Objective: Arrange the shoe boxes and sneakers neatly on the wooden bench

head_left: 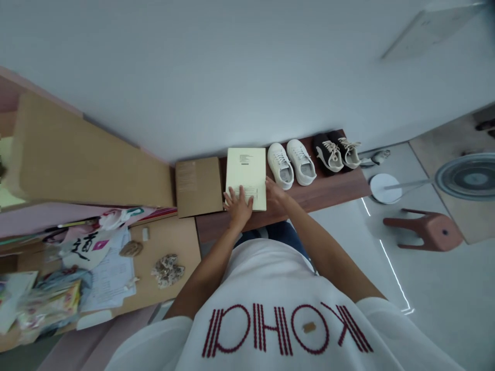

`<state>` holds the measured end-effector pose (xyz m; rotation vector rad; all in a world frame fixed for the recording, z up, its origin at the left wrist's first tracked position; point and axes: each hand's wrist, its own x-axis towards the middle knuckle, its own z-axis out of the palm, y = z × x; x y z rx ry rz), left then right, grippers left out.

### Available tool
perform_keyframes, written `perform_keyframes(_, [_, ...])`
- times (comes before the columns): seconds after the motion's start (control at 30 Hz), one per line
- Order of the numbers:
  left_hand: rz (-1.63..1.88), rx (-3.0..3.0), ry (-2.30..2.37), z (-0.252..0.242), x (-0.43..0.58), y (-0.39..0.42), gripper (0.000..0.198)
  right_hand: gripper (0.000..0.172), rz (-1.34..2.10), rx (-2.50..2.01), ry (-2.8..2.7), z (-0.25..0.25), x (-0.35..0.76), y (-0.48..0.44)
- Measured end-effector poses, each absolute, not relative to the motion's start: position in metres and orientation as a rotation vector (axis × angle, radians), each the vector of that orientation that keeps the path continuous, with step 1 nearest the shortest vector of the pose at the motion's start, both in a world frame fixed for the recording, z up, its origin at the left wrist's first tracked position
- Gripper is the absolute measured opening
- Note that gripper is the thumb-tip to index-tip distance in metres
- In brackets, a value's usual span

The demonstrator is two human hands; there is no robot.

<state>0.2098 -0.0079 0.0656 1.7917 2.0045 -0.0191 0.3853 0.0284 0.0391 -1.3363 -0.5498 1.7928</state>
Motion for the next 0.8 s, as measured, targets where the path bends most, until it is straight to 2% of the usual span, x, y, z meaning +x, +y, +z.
perform_keyframes(0.1, [0.056, 1.781, 2.014, 0.068, 0.209, -0.004, 0.076, 0.046, 1.611, -1.414, -0.583, 0.044, 0.401, 0.025])
perform_keyframes(0.2, [0.271, 1.815, 1.940, 0.067, 0.228, -0.011, 0.080, 0.044, 1.238, -1.691, -0.807, 0.046, 0.448, 0.012])
perform_keyframes(0.27, [0.427, 1.846, 1.763, 0.061, 0.262, -0.014, 0.073, 0.043, 0.878, -1.974, -0.951, 0.044, 0.484, 0.008])
perform_keyframes(0.33, [0.501, 1.832, 1.547, 0.052, 0.309, -0.009, 0.063, 0.043, 0.721, -2.156, -1.015, 0.040, 0.515, 0.012])
perform_keyframes(0.4, [0.483, 1.756, 1.473, 0.042, 0.358, 0.007, 0.055, 0.036, 0.805, -2.211, -1.052, 0.034, 0.540, 0.022])
perform_keyframes(0.5, [0.466, 1.567, 1.609, 0.029, 0.407, 0.038, 0.038, 0.019, 0.957, -2.186, -1.099, 0.027, 0.572, 0.033])
perform_keyframes(0.6, [0.579, 1.397, 1.621, 0.023, 0.416, 0.056, 0.026, 0.024, 1.099, -2.055, -1.021, 0.021, 0.605, 0.035])
perform_keyframes(0.7, [0.747, 1.083, 1.542, 0.021, 0.409, 0.053, 0.029, 0.030, 1.356, -1.796, -0.707, 0.013, 0.629, 0.031])
perform_keyframes(0.8, [0.769, 0.681, 1.552, 0.020, 0.407, 0.039, 0.037, 0.030, 1.446, -1.783, -0.515, 0.006, 0.639, 0.024])
